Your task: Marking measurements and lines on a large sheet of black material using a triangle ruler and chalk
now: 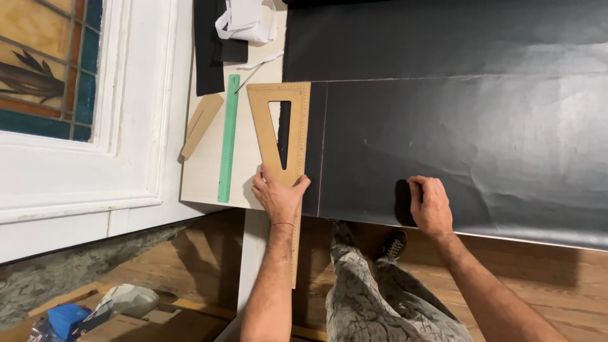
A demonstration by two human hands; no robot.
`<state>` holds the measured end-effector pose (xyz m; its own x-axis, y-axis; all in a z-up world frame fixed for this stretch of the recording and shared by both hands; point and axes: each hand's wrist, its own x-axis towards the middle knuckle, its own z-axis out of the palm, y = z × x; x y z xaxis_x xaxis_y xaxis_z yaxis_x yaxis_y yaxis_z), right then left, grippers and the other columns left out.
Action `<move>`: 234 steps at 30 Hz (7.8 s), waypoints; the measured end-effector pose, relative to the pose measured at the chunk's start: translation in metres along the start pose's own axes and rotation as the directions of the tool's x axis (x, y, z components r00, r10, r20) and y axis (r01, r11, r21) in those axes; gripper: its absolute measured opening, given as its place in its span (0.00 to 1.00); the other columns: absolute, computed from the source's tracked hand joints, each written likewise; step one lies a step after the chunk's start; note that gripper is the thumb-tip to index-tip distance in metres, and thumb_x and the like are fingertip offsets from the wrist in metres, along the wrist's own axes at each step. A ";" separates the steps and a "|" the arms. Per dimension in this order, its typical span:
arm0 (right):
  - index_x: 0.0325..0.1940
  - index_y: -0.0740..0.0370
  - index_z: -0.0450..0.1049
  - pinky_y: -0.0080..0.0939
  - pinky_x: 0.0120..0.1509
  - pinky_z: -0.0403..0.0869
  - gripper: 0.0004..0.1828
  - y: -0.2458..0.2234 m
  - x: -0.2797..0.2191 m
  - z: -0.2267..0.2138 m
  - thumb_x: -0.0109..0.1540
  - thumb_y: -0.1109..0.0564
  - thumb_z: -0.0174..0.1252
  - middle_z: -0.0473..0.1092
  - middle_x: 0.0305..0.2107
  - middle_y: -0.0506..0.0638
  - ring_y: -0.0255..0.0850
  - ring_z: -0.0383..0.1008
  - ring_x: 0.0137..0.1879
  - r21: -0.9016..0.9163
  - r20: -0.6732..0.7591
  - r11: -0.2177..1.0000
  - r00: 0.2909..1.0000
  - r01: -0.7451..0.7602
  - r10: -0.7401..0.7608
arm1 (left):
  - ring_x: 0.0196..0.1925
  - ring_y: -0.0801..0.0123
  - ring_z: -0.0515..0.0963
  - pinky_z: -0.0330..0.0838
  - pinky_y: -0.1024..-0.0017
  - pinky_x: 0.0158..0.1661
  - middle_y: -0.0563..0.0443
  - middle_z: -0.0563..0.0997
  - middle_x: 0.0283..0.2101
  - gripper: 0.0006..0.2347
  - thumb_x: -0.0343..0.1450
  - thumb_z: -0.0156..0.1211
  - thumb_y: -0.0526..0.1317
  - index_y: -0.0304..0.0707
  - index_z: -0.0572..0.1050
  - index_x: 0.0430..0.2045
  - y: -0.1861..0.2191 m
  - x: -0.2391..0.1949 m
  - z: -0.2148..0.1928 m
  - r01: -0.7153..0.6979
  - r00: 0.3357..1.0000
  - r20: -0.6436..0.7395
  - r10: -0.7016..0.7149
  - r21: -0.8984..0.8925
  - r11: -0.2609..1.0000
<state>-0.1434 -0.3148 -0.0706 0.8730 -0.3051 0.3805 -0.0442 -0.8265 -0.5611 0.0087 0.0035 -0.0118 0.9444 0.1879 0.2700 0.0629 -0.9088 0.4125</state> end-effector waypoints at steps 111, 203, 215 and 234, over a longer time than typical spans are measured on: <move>0.43 0.58 0.79 0.45 0.45 0.75 0.04 0.004 -0.022 -0.101 0.65 0.62 0.64 0.78 0.32 0.54 0.49 0.80 0.38 0.149 0.048 0.907 0.919 -0.393 0.390 | 0.57 0.44 0.73 0.67 0.48 0.54 0.33 0.71 0.57 0.52 0.53 0.70 0.72 0.32 0.64 0.66 0.095 -0.027 0.046 -0.215 0.976 -0.024 0.214 -0.011 0.977; 0.47 0.52 0.84 0.33 0.45 0.74 0.12 -0.042 -0.109 -0.203 0.64 0.48 0.62 0.84 0.35 0.40 0.30 0.77 0.35 0.033 0.227 0.548 0.540 -0.836 0.811 | 0.50 0.41 0.70 0.64 0.49 0.55 0.35 0.70 0.51 0.50 0.49 0.77 0.58 0.26 0.65 0.64 0.165 -0.098 0.033 -0.097 0.993 0.057 0.103 -0.098 0.990; 0.46 0.52 0.84 0.30 0.42 0.72 0.11 0.076 -0.082 -0.253 0.63 0.49 0.62 0.84 0.34 0.39 0.28 0.74 0.31 0.035 0.420 0.687 0.635 -0.726 0.648 | 0.50 0.42 0.71 0.64 0.46 0.49 0.40 0.70 0.49 0.51 0.43 0.75 0.58 0.33 0.66 0.63 0.261 -0.163 0.060 0.054 0.997 -0.061 -0.055 -0.021 0.998; 0.51 0.52 0.82 0.56 0.48 0.77 0.09 0.123 0.008 -0.236 0.68 0.51 0.62 0.80 0.35 0.58 0.57 0.81 0.45 0.147 0.246 0.794 0.799 -0.590 0.549 | 0.52 0.46 0.74 0.63 0.48 0.55 0.39 0.71 0.51 0.47 0.41 0.79 0.54 0.32 0.73 0.58 0.286 -0.193 0.080 -0.019 0.995 -0.100 0.004 -0.153 0.988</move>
